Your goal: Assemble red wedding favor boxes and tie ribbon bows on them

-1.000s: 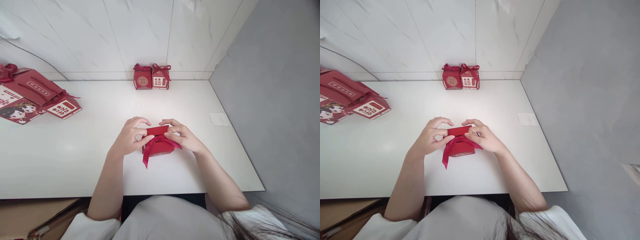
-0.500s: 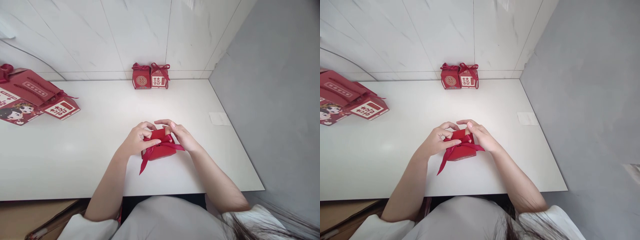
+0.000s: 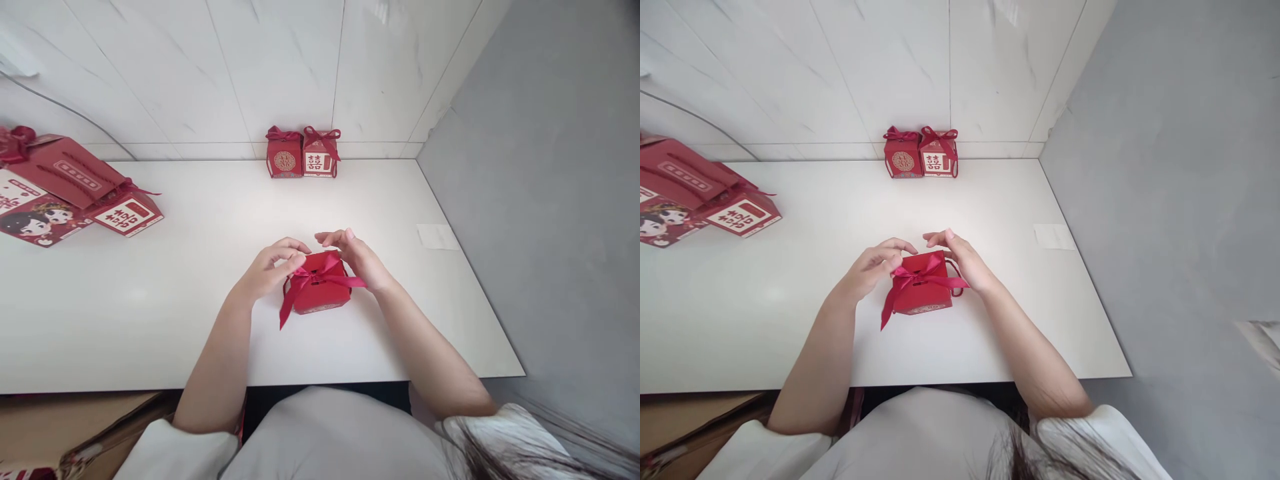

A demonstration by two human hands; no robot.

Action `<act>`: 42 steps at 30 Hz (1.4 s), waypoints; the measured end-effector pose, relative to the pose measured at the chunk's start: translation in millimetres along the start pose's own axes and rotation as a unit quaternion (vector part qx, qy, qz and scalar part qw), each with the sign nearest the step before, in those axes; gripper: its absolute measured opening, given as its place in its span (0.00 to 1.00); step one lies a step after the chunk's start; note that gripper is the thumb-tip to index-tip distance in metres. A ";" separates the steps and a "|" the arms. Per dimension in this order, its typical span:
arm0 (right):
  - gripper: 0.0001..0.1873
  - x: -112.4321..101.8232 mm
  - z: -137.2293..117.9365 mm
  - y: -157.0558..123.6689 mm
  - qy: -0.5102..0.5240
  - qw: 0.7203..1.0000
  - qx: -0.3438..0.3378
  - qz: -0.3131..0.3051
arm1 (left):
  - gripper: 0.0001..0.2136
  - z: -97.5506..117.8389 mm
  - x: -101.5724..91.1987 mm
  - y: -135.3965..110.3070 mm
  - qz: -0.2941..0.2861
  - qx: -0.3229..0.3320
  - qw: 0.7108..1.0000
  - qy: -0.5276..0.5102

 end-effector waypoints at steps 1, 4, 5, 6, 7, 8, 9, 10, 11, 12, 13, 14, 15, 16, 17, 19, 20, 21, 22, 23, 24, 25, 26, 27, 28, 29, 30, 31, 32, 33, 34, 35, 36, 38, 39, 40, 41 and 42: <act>0.28 -3.2 -1.8 -3.7 -0.001 1.000 -0.011 0.021 | 0.23 -0.3 -2.3 0.1 0.009 0.004 1.000 -0.013; 0.21 -13.4 -13.1 -20.0 -0.078 0.983 -0.081 0.142 | 0.22 -0.3 -4.5 0.3 0.022 0.011 0.999 -0.035; 0.18 -14.5 -18.3 -26.7 -0.130 0.967 -0.114 0.186 | 0.21 -0.2 -4.1 0.2 0.023 0.010 0.999 -0.039; 0.16 -12.4 -23.6 -33.1 -0.189 0.948 -0.150 0.207 | 0.20 0.0 -3.6 0.2 0.023 0.007 0.999 -0.045; 0.14 -6.6 -28.2 -38.6 -0.250 0.928 -0.187 0.202 | 0.19 0.2 -3.1 0.0 0.023 0.004 0.998 -0.050; 0.13 2.7 -31.7 -43.1 -0.308 0.908 -0.227 0.172 | 0.18 0.5 -2.9 -0.2 0.023 0.003 0.998 -0.055; 0.11 14.6 -33.8 -46.9 -0.361 0.885 -0.265 0.130 | 0.18 0.9 -3.0 -0.4 0.023 0.005 0.998 -0.058; 0.10 27.8 -34.4 -50.1 -0.405 0.861 -0.296 0.086 | 0.19 1.3 -3.4 -0.7 0.023 0.007 0.998 -0.059; 0.09 41.4 -33.9 -52.9 -0.441 0.835 -0.325 0.050 | 0.20 1.5 -4.0 -0.9 0.023 0.009 0.998 -0.058; 0.10 54.4 -33.0 -55.5 -0.469 0.809 -0.353 0.029 | 0.20 1.8 -4.7 -1.2 0.024 0.012 0.998 -0.055; 0.11 66.1 -32.0 -57.8 -0.490 0.786 -0.377 0.025 | 0.21 1.9 -5.3 -1.3 0.025 0.015 0.998 -0.052; 0.12 75.7 -30.2 -59.0 -0.508 0.772 -0.381 0.031 | 0.21 1.8 -5.7 -1.3 0.025 0.016 0.998 -0.050; 0.13 83.6 -28.2 -59.6 -0.523 0.765 -0.374 0.038 | 0.20 1.6 -6.0 -1.3 0.025 0.016 0.998 -0.048; 0.13 89.4 -26.1 -59.9 -0.535 0.764 -0.357 0.045 | 0.20 1.5 -6.3 -1.1 0.027 0.018 0.998 -0.048; 0.13 93.5 -24.3 -60.1 -0.542 0.766 -0.340 0.054 | 0.20 1.3 -6.5 -1.0 0.029 0.021 0.998 -0.047; 0.17 97.9 -22.0 -61.2 -0.546 0.773 -0.317 0.065 | 0.20 1.0 -7.0 -0.6 0.032 0.027 0.998 -0.044; 0.18 98.8 -21.5 -62.0 -0.543 0.776 -0.314 0.068 | 0.20 0.8 -7.4 -0.4 0.035 0.029 0.998 -0.043; 0.20 99.3 -21.3 -63.0 -0.538 0.778 -0.316 0.070 | 0.20 0.7 -7.7 -0.2 0.036 0.031 0.998 -0.043; 0.21 99.4 -21.2 -63.9 -0.531 0.781 -0.322 0.069 | 0.20 0.5 -7.8 -0.1 0.036 0.031 0.998 -0.043; 0.22 99.1 -21.2 -64.8 -0.520 0.784 -0.332 0.065 | 0.20 0.2 -7.7 0.0 0.034 0.027 0.998 -0.042; 0.22 98.3 -21.4 -65.5 -0.506 0.787 -0.347 0.062 | 0.19 -0.1 -7.4 0.0 0.032 0.023 0.998 -0.039; 0.21 96.6 -21.7 -65.8 -0.490 0.791 -0.361 0.058 | 0.18 -0.3 -6.9 -0.1 0.030 0.021 0.999 -0.033; 0.20 93.5 -22.1 -65.4 -0.475 0.796 -0.370 0.057 | 0.17 -0.2 -6.3 -0.3 0.029 0.023 0.999 -0.026; 0.19 88.3 -22.8 -64.0 -0.459 0.805 -0.370 0.062 | 0.15 0.0 -5.9 -0.7 0.030 0.027 0.999 -0.019; 0.18 80.6 -23.6 -61.5 -0.445 0.817 -0.358 0.074 | 0.13 0.0 -5.8 -1.3 0.030 0.029 0.999 -0.014; 0.18 70.4 -24.4 -57.9 -0.431 0.834 -0.331 0.092 | 0.12 -0.3 -6.4 -2.1 0.030 0.028 0.999 -0.013; 0.19 57.7 -25.1 -53.7 -0.414 0.853 -0.296 0.113 | 0.13 -1.1 -7.7 -3.0 0.028 0.022 0.999 -0.011; 0.24 43.8 -25.6 -49.3 -0.390 0.874 -0.262 0.125 | 0.16 -2.3 -9.9 -4.1 0.023 0.011 1.000 -0.007; 0.33 30.1 -24.9 -44.6 -0.367 0.895 -0.226 0.110 | 0.19 -3.9 -12.9 -5.2 0.014 -0.003 1.000 0.000; 0.45 17.7 -23.7 -40.2 -0.346 0.913 -0.203 0.071 | 0.22 -5.9 -16.4 -6.5 0.001 -0.019 1.000 0.010; 0.56 6.8 -21.0 -36.3 -0.329 0.928 -0.176 0.016 | 0.24 -8.0 -20.2 -7.8 -0.017 -0.034 0.999 0.021; 0.64 -2.5 -17.2 -33.3 -0.313 0.937 -0.150 -0.041 | 0.26 -10.2 -23.9 -9.2 -0.037 -0.048 0.998 0.031; 0.68 -9.9 -12.7 -31.1 -0.302 0.940 -0.129 -0.091 | 0.29 -12.4 -27.1 -10.5 -0.059 -0.064 0.996 0.035; 0.72 -19.5 -3.4 -27.8 -0.293 0.942 -0.099 -0.132 | 0.37 -16.0 -30.2 -13.3 -0.114 -0.087 0.989 0.024; 0.71 -20.6 1.2 -26.5 -0.287 0.943 -0.088 -0.144 | 0.43 -16.9 -29.8 -14.7 -0.144 -0.092 0.985 0.013; 0.70 -19.7 5.2 -25.4 -0.279 0.945 -0.081 -0.153 | 0.49 -17.5 -28.5 -16.0 -0.172 -0.094 0.981 0.004; 0.68 -17.3 8.5 -24.4 -0.271 0.946 -0.078 -0.160 | 0.54 -17.7 -26.8 -16.9 -0.191 -0.093 0.977 -0.001; 0.67 -14.2 10.9 -23.4 -0.265 0.947 -0.080 -0.164 | 0.58 -17.7 -25.2 -17.3 -0.196 -0.090 0.977 -0.001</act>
Point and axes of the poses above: each hand's wrist, its own y-axis towards the middle knuckle, its own x-axis out of the palm, z = x × y, the point moved 3 cm from there along y, towards the middle knuckle, and after that the axes turned 15 degrees about -y, right-handed, at the moved point
